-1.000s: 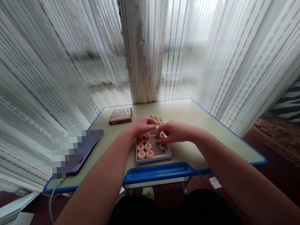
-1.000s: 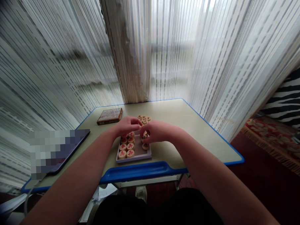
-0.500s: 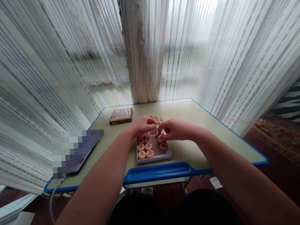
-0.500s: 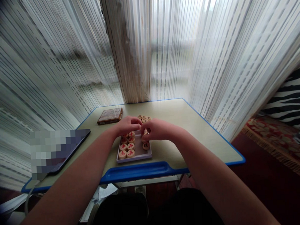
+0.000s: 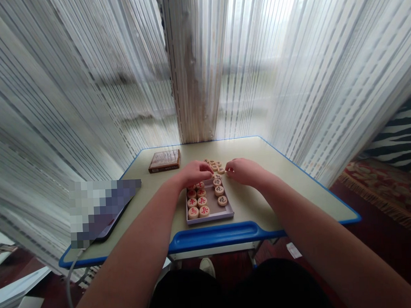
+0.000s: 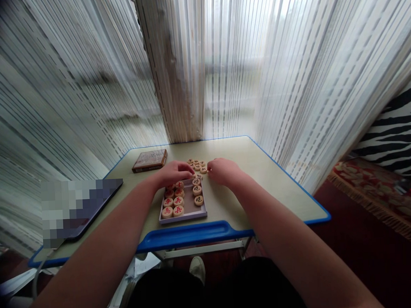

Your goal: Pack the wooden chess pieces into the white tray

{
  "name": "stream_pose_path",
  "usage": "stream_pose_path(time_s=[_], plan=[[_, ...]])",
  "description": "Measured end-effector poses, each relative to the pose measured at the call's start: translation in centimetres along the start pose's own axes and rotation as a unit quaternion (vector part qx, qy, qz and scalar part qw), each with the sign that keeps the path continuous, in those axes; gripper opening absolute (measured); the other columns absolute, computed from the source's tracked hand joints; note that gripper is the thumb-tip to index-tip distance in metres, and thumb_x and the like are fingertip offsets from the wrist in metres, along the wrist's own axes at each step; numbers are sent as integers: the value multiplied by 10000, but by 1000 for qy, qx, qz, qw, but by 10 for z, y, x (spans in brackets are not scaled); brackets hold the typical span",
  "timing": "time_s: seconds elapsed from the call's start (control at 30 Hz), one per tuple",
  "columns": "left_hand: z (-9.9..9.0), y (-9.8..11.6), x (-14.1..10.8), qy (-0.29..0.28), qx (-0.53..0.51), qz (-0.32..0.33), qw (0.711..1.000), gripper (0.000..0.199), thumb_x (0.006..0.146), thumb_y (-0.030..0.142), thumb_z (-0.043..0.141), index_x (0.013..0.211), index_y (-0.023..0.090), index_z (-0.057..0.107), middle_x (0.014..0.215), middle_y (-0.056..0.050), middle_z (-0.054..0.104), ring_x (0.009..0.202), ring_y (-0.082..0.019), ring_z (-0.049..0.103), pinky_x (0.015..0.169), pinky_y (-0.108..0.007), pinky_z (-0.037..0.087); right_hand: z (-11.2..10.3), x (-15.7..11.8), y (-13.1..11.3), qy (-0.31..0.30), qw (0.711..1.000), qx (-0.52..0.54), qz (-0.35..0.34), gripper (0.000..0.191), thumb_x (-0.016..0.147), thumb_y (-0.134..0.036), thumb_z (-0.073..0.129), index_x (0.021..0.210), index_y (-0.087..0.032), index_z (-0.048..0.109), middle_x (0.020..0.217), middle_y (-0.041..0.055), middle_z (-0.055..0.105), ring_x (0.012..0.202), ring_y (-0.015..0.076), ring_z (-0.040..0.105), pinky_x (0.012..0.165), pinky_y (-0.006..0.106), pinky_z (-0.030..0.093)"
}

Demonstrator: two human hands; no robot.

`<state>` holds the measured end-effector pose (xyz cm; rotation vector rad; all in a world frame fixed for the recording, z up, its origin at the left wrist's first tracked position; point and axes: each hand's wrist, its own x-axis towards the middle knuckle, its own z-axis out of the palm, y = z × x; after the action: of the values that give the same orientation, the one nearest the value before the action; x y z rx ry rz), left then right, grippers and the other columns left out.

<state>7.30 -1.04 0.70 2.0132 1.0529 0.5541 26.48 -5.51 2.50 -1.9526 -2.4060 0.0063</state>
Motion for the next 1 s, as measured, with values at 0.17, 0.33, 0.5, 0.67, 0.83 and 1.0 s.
stream_pose_path(time_s=[0.17, 0.33, 0.5, 0.67, 0.83, 1.0], plan=[[-1, 2, -1, 3, 9, 1, 1000, 256, 620, 276, 586, 797, 126, 694, 731, -30, 674, 693, -146, 587, 670, -246, 455, -2, -2, -2, -5, 1000, 10, -17, 300, 788, -330, 498, 1012, -217, 664, 1012, 83, 670, 871, 223, 605, 692, 297, 440], [-1, 1, 0, 3, 13, 5, 1000, 263, 622, 278, 587, 807, 123, 689, 751, -37, 678, 708, -151, 589, 685, -251, 456, -3, -3, -3, 7, 999, 22, -36, 232, 740, -282, 546, 928, -219, 668, 940, 68, 667, 811, 211, 600, 656, 285, 435], [-1, 2, -1, 6, -1, 11, 1000, 249, 625, 270, 580, 798, 126, 686, 738, -34, 676, 705, -153, 595, 675, -248, 460, -2, -2, -4, 111, 987, 105, -56, 239, 710, -183, 579, 942, -187, 636, 968, 67, 604, 755, 141, 574, 696, 240, 436], [-2, 4, -2, 27, 4, 10, 1000, 244, 622, 270, 581, 788, 128, 691, 722, -32, 675, 702, -158, 601, 674, -252, 467, -3, -1, -6, 154, 973, 155, -80, 227, 708, -114, 577, 924, -161, 632, 936, 57, 582, 680, 100, 536, 660, 217, 419], [-2, 2, -1, 22, 21, 14, 999, 259, 632, 294, 570, 795, 133, 692, 727, -31, 676, 709, -161, 602, 682, -256, 469, -3, 0, -6, 136, 977, 143, -81, 167, 740, -174, 577, 886, -174, 658, 878, 46, 625, 670, 115, 543, 636, 225, 395], [-3, -2, 1, 56, 67, 24, 996, 291, 648, 319, 553, 806, 122, 697, 726, -41, 676, 701, -164, 593, 673, -260, 464, -4, 1, -4, 121, 989, 84, -34, 233, 836, -342, 490, 903, -206, 667, 849, 51, 672, 709, 154, 574, 598, 241, 370]])
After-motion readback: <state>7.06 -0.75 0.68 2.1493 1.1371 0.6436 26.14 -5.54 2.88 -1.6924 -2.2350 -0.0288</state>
